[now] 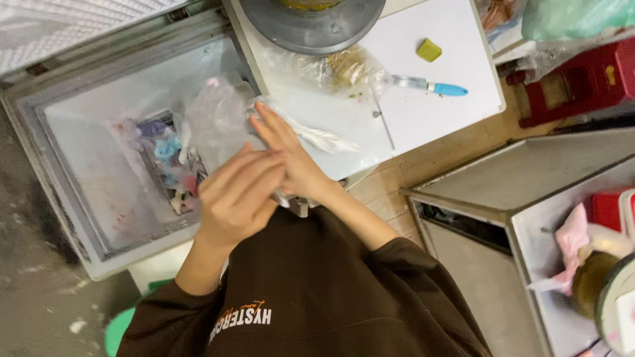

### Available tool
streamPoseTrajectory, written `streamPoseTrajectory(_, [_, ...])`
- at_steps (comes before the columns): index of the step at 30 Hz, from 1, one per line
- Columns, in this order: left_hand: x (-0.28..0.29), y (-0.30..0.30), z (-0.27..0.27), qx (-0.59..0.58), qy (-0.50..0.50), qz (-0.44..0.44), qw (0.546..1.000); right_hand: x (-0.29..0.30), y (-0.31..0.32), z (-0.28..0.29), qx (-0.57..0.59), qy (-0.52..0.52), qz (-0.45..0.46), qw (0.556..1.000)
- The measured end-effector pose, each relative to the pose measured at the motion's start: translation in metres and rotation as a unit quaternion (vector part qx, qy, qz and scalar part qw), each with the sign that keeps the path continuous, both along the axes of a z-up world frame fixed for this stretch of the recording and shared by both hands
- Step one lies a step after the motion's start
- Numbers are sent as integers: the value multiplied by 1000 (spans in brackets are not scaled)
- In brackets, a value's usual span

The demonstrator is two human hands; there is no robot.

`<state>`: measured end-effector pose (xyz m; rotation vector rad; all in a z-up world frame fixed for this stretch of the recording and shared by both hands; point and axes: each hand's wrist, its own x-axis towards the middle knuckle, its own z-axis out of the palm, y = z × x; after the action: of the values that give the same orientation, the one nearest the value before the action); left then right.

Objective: The person takes a piping bag from a freezer and pipes pink frosting around the edges of a heart-shaped cake on a turntable.

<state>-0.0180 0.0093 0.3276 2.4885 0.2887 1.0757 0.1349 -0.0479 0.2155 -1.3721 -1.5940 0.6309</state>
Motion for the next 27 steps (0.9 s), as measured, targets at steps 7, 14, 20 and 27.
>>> streamPoseTrajectory(7, [90, -67, 10, 56, -80, -70, 993, 89, -36, 26, 118, 80, -34, 989])
streamPoseTrajectory(14, [97, -120, 7, -90, -149, 115, 978, 212, -98, 54, 214, -185, -142, 948])
streamPoseTrajectory(20, [103, -159, -15, -150, -84, 269, 948, 241, -109, 34, 196, -278, -92, 936])
streamPoseTrajectory(27, [87, -196, -15, -176, -107, 383, 900, 201, -70, 12, 194, -216, 3, 957])
